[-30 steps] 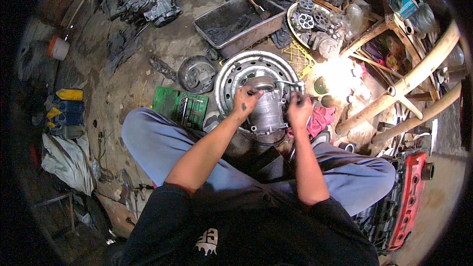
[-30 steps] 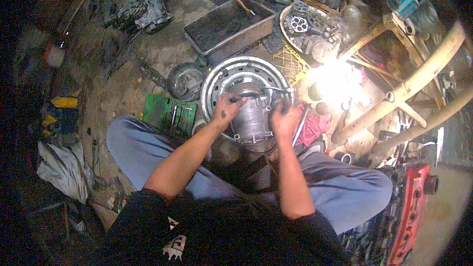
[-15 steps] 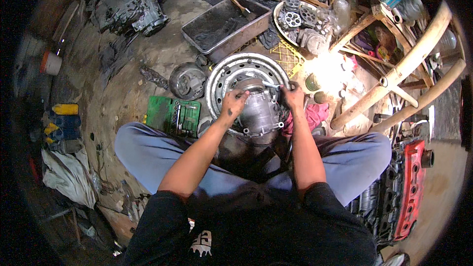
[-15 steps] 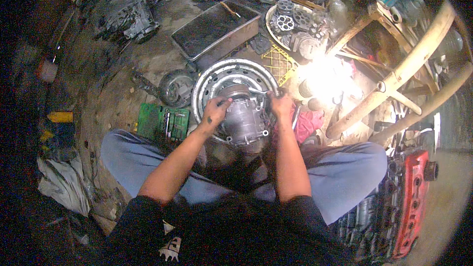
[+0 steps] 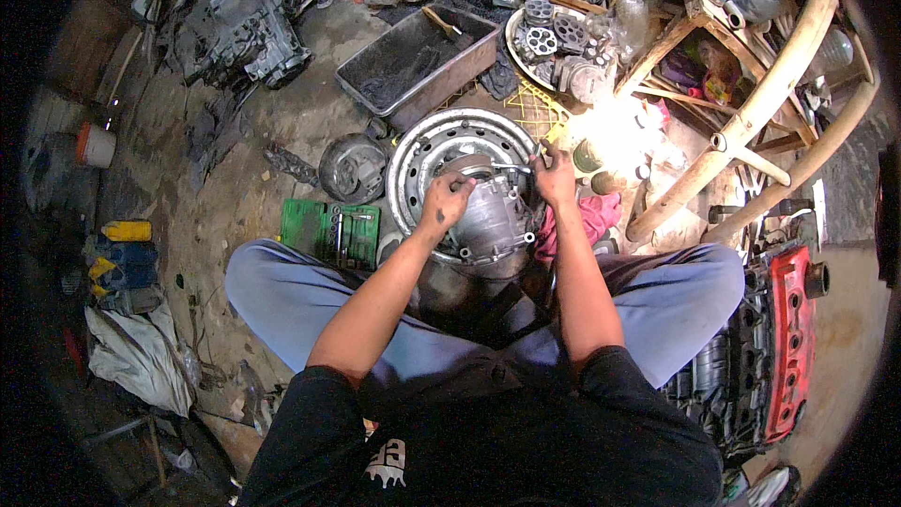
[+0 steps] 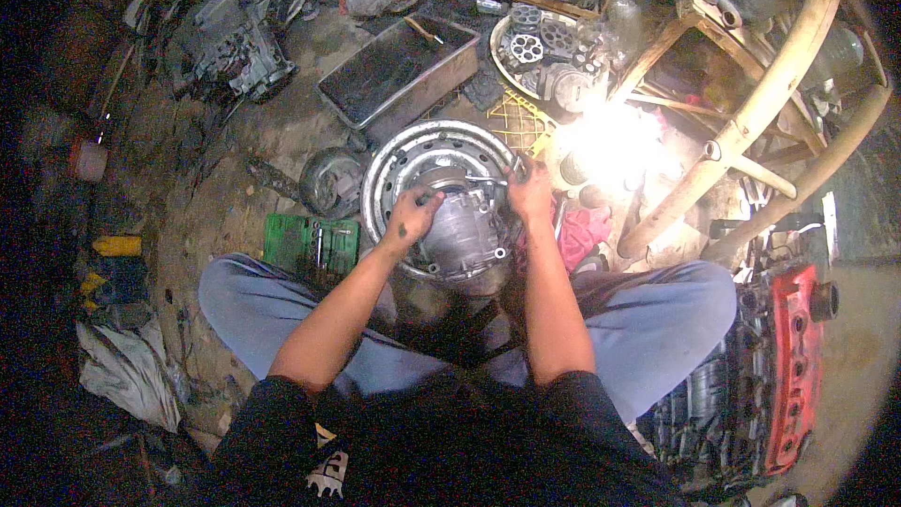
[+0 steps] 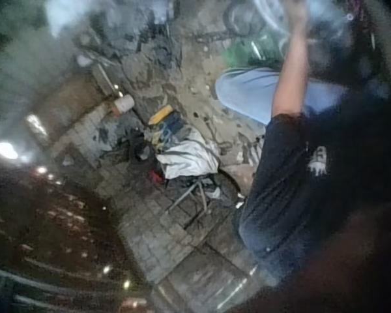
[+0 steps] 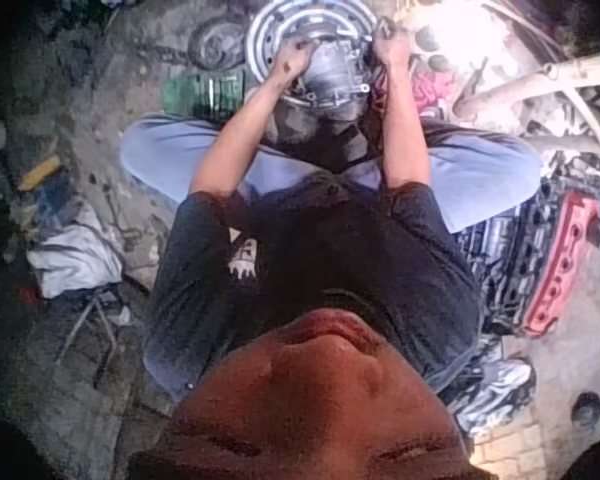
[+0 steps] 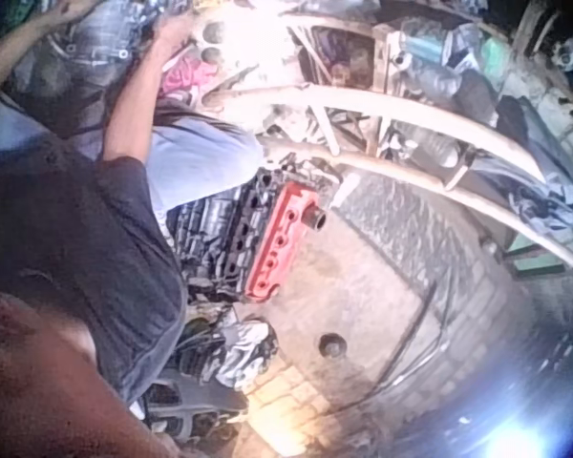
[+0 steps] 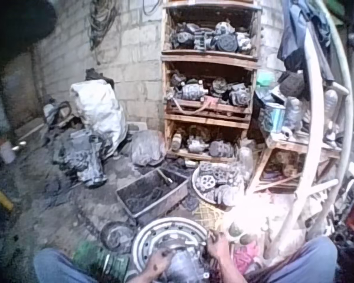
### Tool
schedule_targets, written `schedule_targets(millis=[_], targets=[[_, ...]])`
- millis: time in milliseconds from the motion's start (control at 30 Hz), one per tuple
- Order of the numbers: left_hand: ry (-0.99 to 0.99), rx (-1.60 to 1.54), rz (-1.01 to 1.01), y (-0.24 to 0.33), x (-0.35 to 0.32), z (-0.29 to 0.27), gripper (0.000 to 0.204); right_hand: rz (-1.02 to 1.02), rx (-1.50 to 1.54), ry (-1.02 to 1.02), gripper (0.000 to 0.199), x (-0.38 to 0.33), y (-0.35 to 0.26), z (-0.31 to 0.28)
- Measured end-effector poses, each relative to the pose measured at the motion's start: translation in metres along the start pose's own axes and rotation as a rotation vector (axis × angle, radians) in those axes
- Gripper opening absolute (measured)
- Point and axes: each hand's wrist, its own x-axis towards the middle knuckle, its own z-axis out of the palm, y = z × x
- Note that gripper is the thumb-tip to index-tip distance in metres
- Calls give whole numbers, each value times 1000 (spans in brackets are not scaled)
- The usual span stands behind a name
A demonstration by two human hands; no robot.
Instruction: The person sits on the floor and assembles a mechanical part, likely a brake drum or hub. They place a cylindrical component into the center, use a hammer to tap it into place, and then use a wrench to tighten bolts around the perimeter.
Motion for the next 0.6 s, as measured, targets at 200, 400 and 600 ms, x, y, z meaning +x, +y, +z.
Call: schedule_targets(millis=[200,400,600], targets=[[7,-10,131,1,-7,2,29,127,-18,-318,60,-25,-5,1],[-58,38,140,5,-11,-6,34,90,9,-273,50,-15,11,23],[-37,65,164,1,-8,-5,33,225,-29,-58,30,-19,9,35]])
